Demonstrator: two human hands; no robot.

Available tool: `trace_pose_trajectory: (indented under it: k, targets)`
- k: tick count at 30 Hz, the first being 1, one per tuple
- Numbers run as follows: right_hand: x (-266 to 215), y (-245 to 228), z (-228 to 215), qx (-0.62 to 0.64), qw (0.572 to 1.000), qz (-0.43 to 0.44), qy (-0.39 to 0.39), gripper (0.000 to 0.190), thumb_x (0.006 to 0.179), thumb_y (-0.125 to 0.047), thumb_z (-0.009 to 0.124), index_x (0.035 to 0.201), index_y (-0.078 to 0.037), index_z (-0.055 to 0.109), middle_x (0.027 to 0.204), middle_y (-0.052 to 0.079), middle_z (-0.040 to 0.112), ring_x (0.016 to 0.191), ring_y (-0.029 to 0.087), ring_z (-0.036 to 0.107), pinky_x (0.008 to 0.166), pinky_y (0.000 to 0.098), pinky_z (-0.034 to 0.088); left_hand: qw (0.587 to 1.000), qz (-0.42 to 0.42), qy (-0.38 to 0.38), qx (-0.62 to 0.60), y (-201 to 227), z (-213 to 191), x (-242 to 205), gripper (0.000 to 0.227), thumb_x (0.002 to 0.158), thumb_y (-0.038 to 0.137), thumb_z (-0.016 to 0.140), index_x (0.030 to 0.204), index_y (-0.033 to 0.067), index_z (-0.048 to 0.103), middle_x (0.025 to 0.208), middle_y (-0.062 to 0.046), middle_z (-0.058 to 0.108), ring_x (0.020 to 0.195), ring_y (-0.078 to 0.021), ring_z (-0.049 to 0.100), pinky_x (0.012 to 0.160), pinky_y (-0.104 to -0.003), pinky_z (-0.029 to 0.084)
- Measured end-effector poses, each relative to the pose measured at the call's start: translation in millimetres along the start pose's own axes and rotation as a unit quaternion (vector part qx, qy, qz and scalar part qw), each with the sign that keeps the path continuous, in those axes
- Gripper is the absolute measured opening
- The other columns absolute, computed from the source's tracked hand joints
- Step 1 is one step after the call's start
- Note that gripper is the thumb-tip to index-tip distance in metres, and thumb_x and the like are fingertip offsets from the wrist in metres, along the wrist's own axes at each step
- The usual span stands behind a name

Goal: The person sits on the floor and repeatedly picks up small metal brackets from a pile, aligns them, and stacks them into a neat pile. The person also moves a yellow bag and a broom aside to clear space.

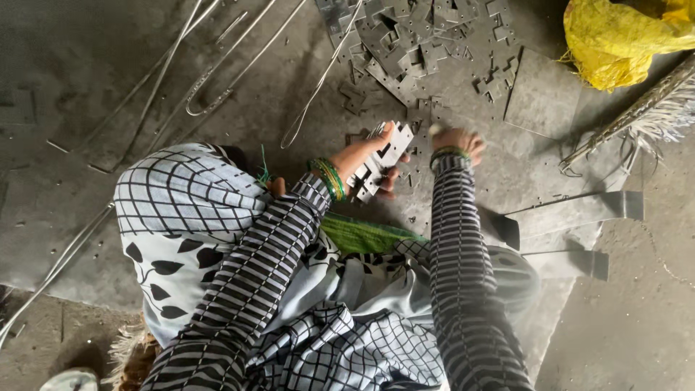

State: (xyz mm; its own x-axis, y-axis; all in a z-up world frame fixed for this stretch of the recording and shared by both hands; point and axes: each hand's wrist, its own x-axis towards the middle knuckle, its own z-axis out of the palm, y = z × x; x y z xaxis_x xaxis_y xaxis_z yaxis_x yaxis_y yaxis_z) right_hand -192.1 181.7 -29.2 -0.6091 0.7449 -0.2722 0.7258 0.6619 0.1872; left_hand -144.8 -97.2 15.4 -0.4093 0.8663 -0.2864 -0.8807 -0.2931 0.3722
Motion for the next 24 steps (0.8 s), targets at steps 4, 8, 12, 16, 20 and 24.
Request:
trace_pose_trajectory:
  k: [4, 8, 12, 16, 20, 24]
  targets:
    - [16, 23, 31, 0.095, 0.988, -0.07, 0.099, 0.091, 0.065, -0.062, 0.083, 0.124, 0.005, 0.064, 0.114, 0.025, 0.069, 0.104, 0.04, 0.066, 0.084, 0.0515, 0.054, 0.993, 0.073, 0.079, 0.056, 18, 15, 0, 0.074, 0.092, 0.068, 0.058, 0.12, -0.0007, 0.062, 0.079, -0.008, 0.063, 0.062, -0.0195, 0.065, 0.067, -0.04, 0.065]
    - [17, 60, 20, 0.323, 0.939, -0.051, -0.106, 0.052, 0.082, -0.041, 0.074, 0.117, -0.003, 0.074, 0.105, 0.017, 0.078, 0.095, 0.029, 0.076, 0.088, 0.0437, 0.062, 0.971, 0.142, 0.192, 0.026, 24, 16, 2, 0.07, 0.087, 0.06, 0.071, 0.121, -0.0004, 0.06, 0.084, -0.004, 0.063, 0.06, -0.0154, 0.061, 0.057, -0.036, 0.056]
    - [9, 48, 17, 0.216, 0.972, -0.091, 0.002, 0.052, 0.074, -0.039, 0.081, 0.114, -0.006, 0.077, 0.107, 0.018, 0.075, 0.095, 0.029, 0.073, 0.089, 0.0439, 0.058, 0.953, 0.151, 0.262, -0.007, 21, 13, 2, 0.086, 0.077, 0.067, 0.073, 0.123, -0.0029, 0.057, 0.081, -0.005, 0.061, 0.06, -0.0151, 0.065, 0.055, -0.033, 0.059]
    - [11, 25, 37, 0.063, 0.978, -0.085, 0.18, 0.076, 0.056, -0.049, 0.092, 0.104, 0.007, 0.071, 0.098, 0.029, 0.068, 0.085, 0.046, 0.067, 0.063, 0.0611, 0.058, 0.954, 0.152, 0.258, -0.013, 21, 11, 6, 0.095, 0.071, 0.072, 0.073, 0.126, -0.0039, 0.057, 0.076, -0.004, 0.058, 0.059, -0.0167, 0.069, 0.055, -0.032, 0.062]
    - [14, 44, 40, 0.181, 0.981, -0.066, -0.026, 0.065, 0.072, -0.052, 0.087, 0.103, 0.003, 0.071, 0.091, 0.019, 0.071, 0.081, 0.032, 0.068, 0.071, 0.0509, 0.057, 0.939, 0.193, 0.285, -0.007, 13, 4, 11, 0.094, 0.069, 0.071, 0.078, 0.121, -0.0045, 0.06, 0.078, -0.006, 0.062, 0.059, -0.0155, 0.068, 0.052, -0.032, 0.059]
    - [-11, 50, 10, 0.421, 0.897, -0.099, -0.091, 0.045, 0.077, -0.035, 0.085, 0.095, 0.005, 0.073, 0.086, 0.017, 0.074, 0.072, 0.023, 0.068, 0.064, 0.0422, 0.056, 0.916, 0.213, 0.341, -0.002, 15, -5, 25, 0.084, 0.071, 0.068, 0.08, 0.11, -0.0025, 0.058, 0.083, -0.007, 0.066, 0.059, -0.0157, 0.067, 0.048, -0.032, 0.054]
